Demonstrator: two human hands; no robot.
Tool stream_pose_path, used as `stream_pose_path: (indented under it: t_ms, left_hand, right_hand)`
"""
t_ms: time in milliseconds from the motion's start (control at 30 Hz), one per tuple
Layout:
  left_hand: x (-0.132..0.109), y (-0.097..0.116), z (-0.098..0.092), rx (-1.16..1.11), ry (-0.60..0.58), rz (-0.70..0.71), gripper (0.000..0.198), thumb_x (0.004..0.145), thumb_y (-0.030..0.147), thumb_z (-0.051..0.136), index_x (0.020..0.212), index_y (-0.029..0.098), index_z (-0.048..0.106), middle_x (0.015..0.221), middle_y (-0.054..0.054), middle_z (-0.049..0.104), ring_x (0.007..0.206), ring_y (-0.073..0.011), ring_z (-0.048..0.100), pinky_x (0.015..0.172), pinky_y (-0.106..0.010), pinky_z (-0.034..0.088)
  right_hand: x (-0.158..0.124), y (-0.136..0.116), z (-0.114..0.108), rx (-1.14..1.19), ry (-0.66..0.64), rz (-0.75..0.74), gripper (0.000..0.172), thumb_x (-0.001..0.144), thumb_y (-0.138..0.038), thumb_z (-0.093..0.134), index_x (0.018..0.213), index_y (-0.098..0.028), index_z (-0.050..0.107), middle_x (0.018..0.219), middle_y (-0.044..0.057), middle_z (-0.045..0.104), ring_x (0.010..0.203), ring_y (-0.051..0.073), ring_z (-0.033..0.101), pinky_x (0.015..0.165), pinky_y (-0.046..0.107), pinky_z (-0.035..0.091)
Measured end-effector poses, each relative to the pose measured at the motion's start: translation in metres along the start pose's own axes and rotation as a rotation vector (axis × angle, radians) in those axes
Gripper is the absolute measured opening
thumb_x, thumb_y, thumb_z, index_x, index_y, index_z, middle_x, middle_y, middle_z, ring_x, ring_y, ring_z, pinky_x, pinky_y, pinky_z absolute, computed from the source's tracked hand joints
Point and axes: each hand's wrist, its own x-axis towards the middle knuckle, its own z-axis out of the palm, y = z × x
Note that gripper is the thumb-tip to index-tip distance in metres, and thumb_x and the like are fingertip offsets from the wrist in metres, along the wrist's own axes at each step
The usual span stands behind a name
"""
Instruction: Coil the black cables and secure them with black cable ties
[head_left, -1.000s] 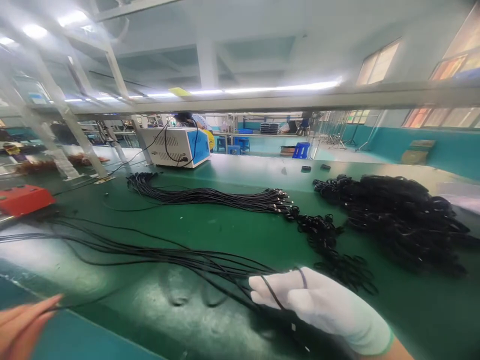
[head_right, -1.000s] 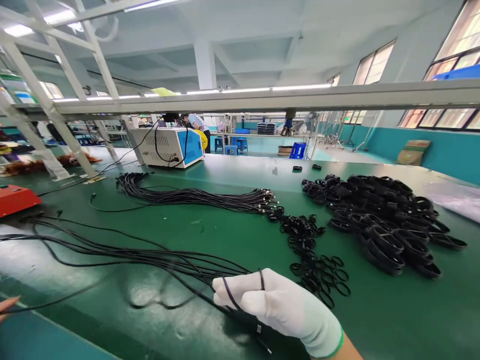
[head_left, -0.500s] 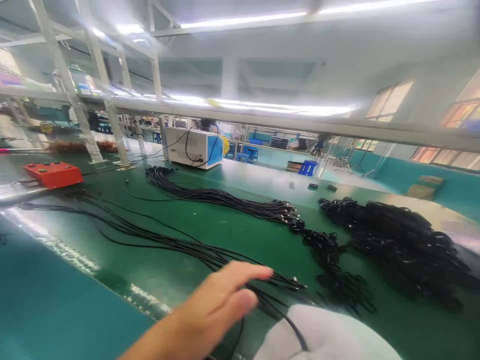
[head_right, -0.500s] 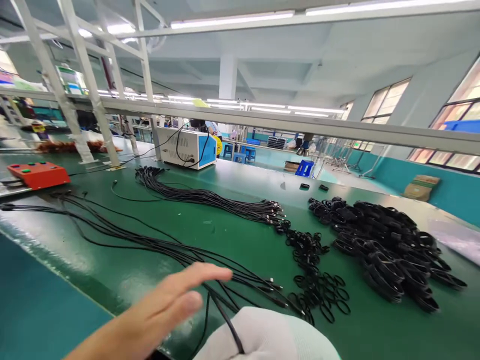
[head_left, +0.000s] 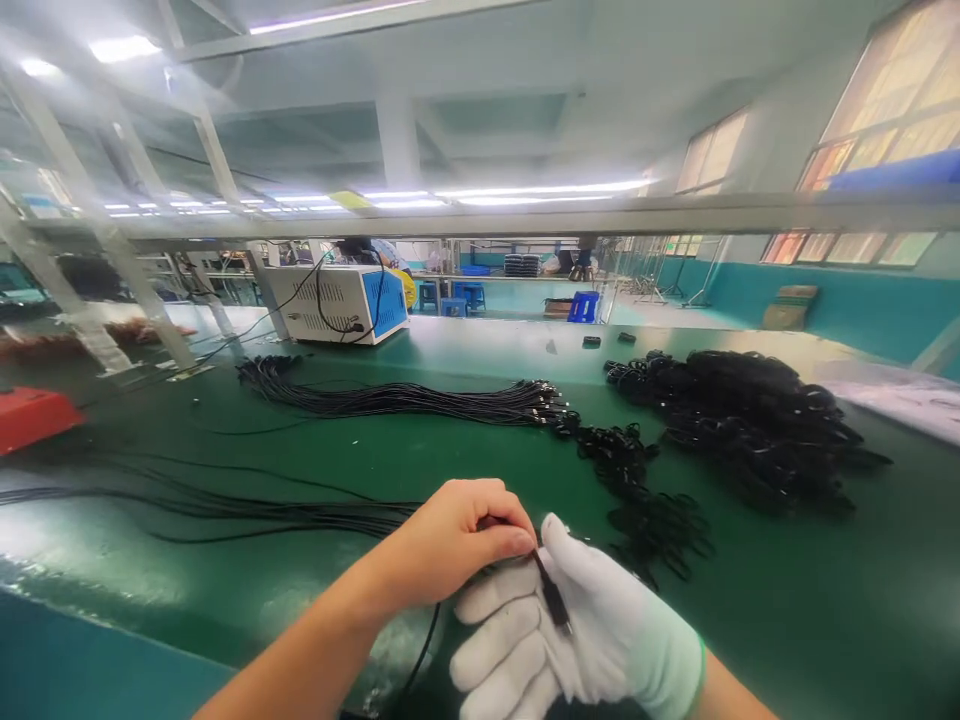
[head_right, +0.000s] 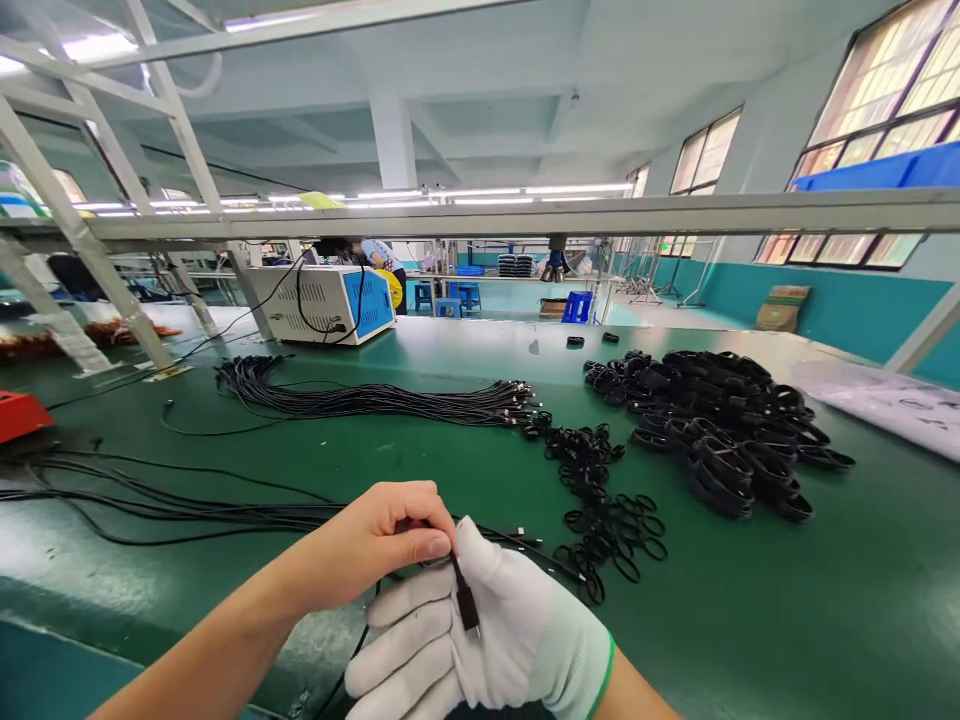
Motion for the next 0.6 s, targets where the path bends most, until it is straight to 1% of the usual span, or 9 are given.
stream_pose_path:
  t_ms: [67, 167, 233, 300, 400, 433, 500, 567, 600]
  left_hand:
    - [0.003, -0.003, -0.004, -0.03, -0.02, -0.011, 0.014, 0.08, 0.022, 0.054, 0.075, 0.018, 0.067, 0.075, 0.003, 0.056, 0.067, -0.0093, 0.049, 0.062, -0.019, 0.039]
    - [0.008, -0.005, -0.006, -0.044, -0.044, -0.003, 0.014, 0.079, 0.02, 0.055, 0.074, 0.019, 0.067, 0.074, 0.004, 0.054, 0.067, -0.0086, 0.049, 0.063, -0.018, 0.039]
    - [0.012, -0.005, -0.006, -0.033, -0.052, -0.003, 0.014, 0.079, 0.019, 0.055, 0.075, 0.02, 0.068, 0.074, 0.005, 0.054, 0.068, -0.0084, 0.049, 0.066, -0.018, 0.039]
    - [0.015, -0.006, -0.005, -0.016, -0.057, -0.014, 0.014, 0.079, 0.02, 0.055, 0.075, 0.02, 0.069, 0.075, 0.004, 0.055, 0.069, -0.0088, 0.049, 0.067, -0.018, 0.039]
    - [0.02, -0.007, -0.006, 0.003, -0.061, -0.033, 0.014, 0.079, 0.022, 0.055, 0.074, 0.019, 0.068, 0.076, 0.004, 0.056, 0.069, -0.0095, 0.05, 0.066, -0.019, 0.04]
    - [0.021, -0.007, -0.006, 0.01, -0.061, -0.037, 0.014, 0.079, 0.022, 0.056, 0.073, 0.019, 0.068, 0.075, 0.004, 0.056, 0.069, -0.0096, 0.05, 0.066, -0.019, 0.04]
    - [0.025, -0.007, -0.006, 0.029, -0.052, -0.043, 0.014, 0.079, 0.022, 0.056, 0.072, 0.019, 0.067, 0.074, 0.003, 0.056, 0.068, -0.01, 0.051, 0.064, -0.019, 0.04]
    - [0.029, -0.01, -0.002, 0.032, -0.041, -0.048, 0.015, 0.079, 0.024, 0.056, 0.072, 0.018, 0.068, 0.075, 0.002, 0.058, 0.07, -0.0113, 0.052, 0.065, -0.02, 0.04]
    - [0.03, -0.013, 0.002, 0.011, -0.033, -0.047, 0.016, 0.08, 0.025, 0.055, 0.075, 0.018, 0.068, 0.078, 0.001, 0.06, 0.073, -0.0123, 0.054, 0.067, -0.02, 0.041]
  right_hand:
    - [0.003, -0.003, -0.003, 0.029, 0.006, -0.032, 0.074, 0.067, -0.075, 0.052, 0.096, -0.006, 0.058, 0.082, 0.008, 0.061, 0.074, 0.02, 0.063, 0.064, 0.032, 0.05]
    - [0.004, -0.004, -0.011, -0.037, 0.031, -0.001, 0.089, 0.069, -0.081, 0.039, 0.107, -0.003, 0.056, 0.097, 0.018, 0.063, 0.086, 0.029, 0.063, 0.069, 0.04, 0.048]
    - [0.005, -0.003, -0.018, -0.058, 0.035, 0.03, 0.093, 0.069, -0.083, 0.034, 0.11, -0.002, 0.056, 0.097, 0.02, 0.064, 0.086, 0.03, 0.064, 0.071, 0.041, 0.047]
    - [0.005, -0.002, -0.025, -0.056, 0.031, 0.037, 0.092, 0.069, -0.083, 0.034, 0.109, -0.003, 0.056, 0.096, 0.019, 0.065, 0.085, 0.03, 0.064, 0.071, 0.04, 0.047]
    - [0.005, -0.002, -0.03, -0.051, -0.001, 0.026, 0.085, 0.07, -0.078, 0.043, 0.107, -0.003, 0.058, 0.093, 0.019, 0.067, 0.084, 0.029, 0.065, 0.07, 0.038, 0.047]
    - [0.005, -0.002, -0.03, -0.056, -0.013, 0.025, 0.08, 0.071, -0.073, 0.05, 0.108, -0.003, 0.058, 0.093, 0.018, 0.067, 0.084, 0.029, 0.065, 0.071, 0.037, 0.047]
    - [0.005, -0.003, -0.029, -0.071, -0.024, 0.039, 0.067, 0.072, -0.058, 0.062, 0.109, -0.003, 0.057, 0.092, 0.018, 0.068, 0.084, 0.027, 0.066, 0.072, 0.037, 0.047]
    - [0.005, -0.005, -0.027, -0.077, -0.026, 0.054, 0.054, 0.074, -0.043, 0.065, 0.11, -0.004, 0.058, 0.092, 0.016, 0.069, 0.083, 0.026, 0.067, 0.07, 0.035, 0.049]
    - [0.004, -0.006, -0.026, -0.073, -0.03, 0.044, 0.048, 0.075, -0.04, 0.065, 0.108, -0.005, 0.059, 0.091, 0.015, 0.07, 0.082, 0.025, 0.068, 0.068, 0.034, 0.05]
